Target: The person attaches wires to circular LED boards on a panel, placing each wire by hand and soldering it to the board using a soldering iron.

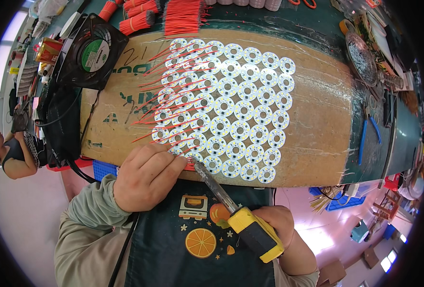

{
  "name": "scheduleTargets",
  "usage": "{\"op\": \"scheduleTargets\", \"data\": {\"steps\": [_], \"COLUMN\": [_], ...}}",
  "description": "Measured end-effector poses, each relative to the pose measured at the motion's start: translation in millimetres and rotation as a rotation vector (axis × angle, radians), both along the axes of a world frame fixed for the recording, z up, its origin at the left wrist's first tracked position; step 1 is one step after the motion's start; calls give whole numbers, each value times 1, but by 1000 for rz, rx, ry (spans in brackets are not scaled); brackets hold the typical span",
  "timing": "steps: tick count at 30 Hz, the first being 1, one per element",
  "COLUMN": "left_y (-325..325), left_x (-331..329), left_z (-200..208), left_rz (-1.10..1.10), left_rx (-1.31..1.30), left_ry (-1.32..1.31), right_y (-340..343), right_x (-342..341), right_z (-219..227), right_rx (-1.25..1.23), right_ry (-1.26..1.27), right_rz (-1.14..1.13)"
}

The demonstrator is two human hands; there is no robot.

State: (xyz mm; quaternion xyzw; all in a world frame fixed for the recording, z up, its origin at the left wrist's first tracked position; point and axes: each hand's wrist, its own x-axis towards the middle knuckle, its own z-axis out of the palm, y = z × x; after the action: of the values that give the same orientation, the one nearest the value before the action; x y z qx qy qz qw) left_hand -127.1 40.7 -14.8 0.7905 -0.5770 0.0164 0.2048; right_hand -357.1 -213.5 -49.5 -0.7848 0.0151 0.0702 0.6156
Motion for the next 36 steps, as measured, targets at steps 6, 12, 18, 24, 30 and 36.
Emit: {"op": "scheduleTargets", "data": {"steps": [6,12,18,24,30,36], "left_y": [-1,2,0,-1,-1,-1], "left_x": [0,-1,0,0,1,0], "left_z": [0,0,-1,1,1,1], "left_rz": [6,-2,-5,0,-7,-1], "left_rx": [-30,11,11,-17,-14,-12], "left_ry": [-3,4,2,3,11,3], "right_y": [4,-6,-3,-1,4,-4], "right_x": [14,6,11,7,9,22], "right_z": [15,0,8,8,12,22], "right_rx": [62,147,187,92,83,110], "right_ry": [20,-14,-72,-36,31,-80], "right_rz": [-44,66,21,-12,-61,36]}}
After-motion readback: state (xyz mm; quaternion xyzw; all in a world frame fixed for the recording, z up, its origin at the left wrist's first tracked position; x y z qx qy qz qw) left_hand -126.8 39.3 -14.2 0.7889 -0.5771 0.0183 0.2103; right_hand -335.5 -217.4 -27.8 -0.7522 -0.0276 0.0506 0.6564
